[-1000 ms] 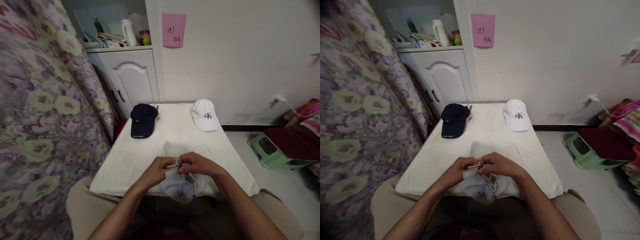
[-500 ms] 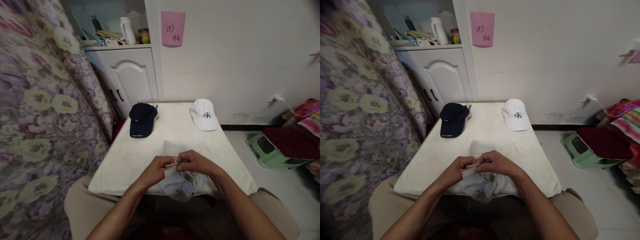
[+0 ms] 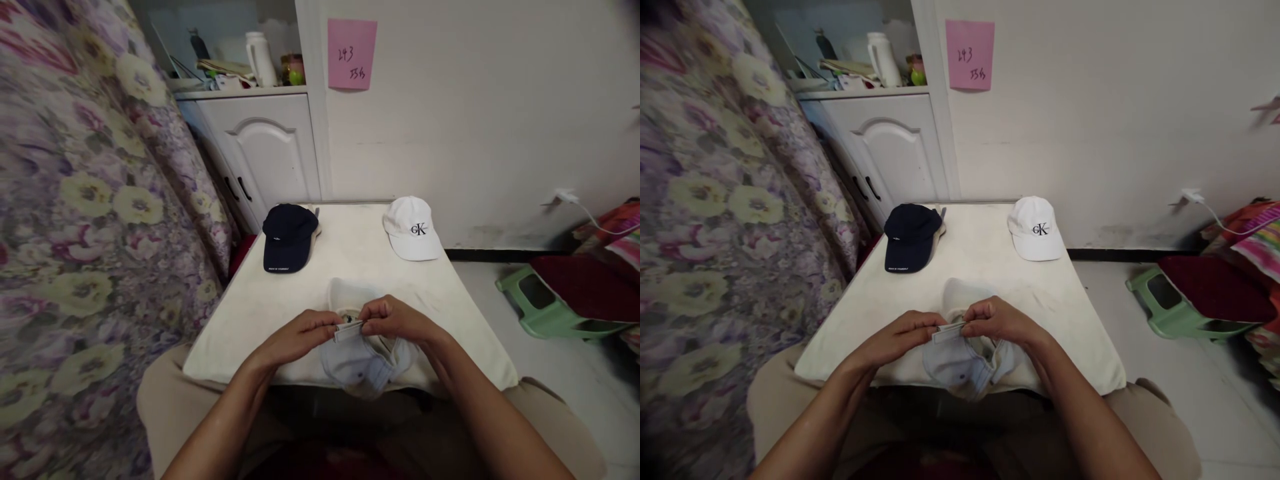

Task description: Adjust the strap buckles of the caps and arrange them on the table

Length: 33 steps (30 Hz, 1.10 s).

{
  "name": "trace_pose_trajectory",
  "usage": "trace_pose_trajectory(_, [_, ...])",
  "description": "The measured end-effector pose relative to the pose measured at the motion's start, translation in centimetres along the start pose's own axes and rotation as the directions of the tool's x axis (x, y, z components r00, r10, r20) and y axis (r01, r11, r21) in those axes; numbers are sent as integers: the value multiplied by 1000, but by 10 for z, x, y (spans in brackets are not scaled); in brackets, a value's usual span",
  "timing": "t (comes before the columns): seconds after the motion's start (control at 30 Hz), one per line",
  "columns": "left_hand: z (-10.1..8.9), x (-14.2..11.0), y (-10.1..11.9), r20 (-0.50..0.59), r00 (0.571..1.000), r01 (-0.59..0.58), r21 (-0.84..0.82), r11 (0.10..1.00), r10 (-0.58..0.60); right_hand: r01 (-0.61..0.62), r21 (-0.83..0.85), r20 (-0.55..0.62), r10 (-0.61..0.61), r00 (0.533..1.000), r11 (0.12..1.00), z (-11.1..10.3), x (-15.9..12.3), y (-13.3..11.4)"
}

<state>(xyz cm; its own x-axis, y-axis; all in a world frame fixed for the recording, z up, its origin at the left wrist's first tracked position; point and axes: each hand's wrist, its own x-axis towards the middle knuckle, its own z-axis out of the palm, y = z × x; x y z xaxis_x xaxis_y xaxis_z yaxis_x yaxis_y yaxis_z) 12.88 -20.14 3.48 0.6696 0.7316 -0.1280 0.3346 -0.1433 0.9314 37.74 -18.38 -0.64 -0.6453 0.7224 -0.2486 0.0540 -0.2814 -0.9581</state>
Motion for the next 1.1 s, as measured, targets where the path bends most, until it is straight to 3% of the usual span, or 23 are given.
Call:
trace_pose_trajectory(0.2, [8,4,5,-117,993,32,18,999,-30,-10,-23,-2,10,1000,1000,0,-1,-3])
trace_pose_trajectory(0.43, [8,3,2,-125,990,64,-5,998,-64,-10,1,33,9,999,1000,-2,-2,-4])
trace_pose_trajectory(0.63, [10,10,2,-4,999,38,-155,987,-39,36,1,75,-36,997,999,-6,-2,-4])
trace_pose_trajectory(0.9, [27,24,3,-41,990,129,-156,979,-137,72,-43,101,-68,993,996,-4,-2,-3])
trace_pose_trajectory(1.1, [30,26,-3,-133,976,143,-197,970,-171,70,-92,182,-52,982,993,-12,-10,-6])
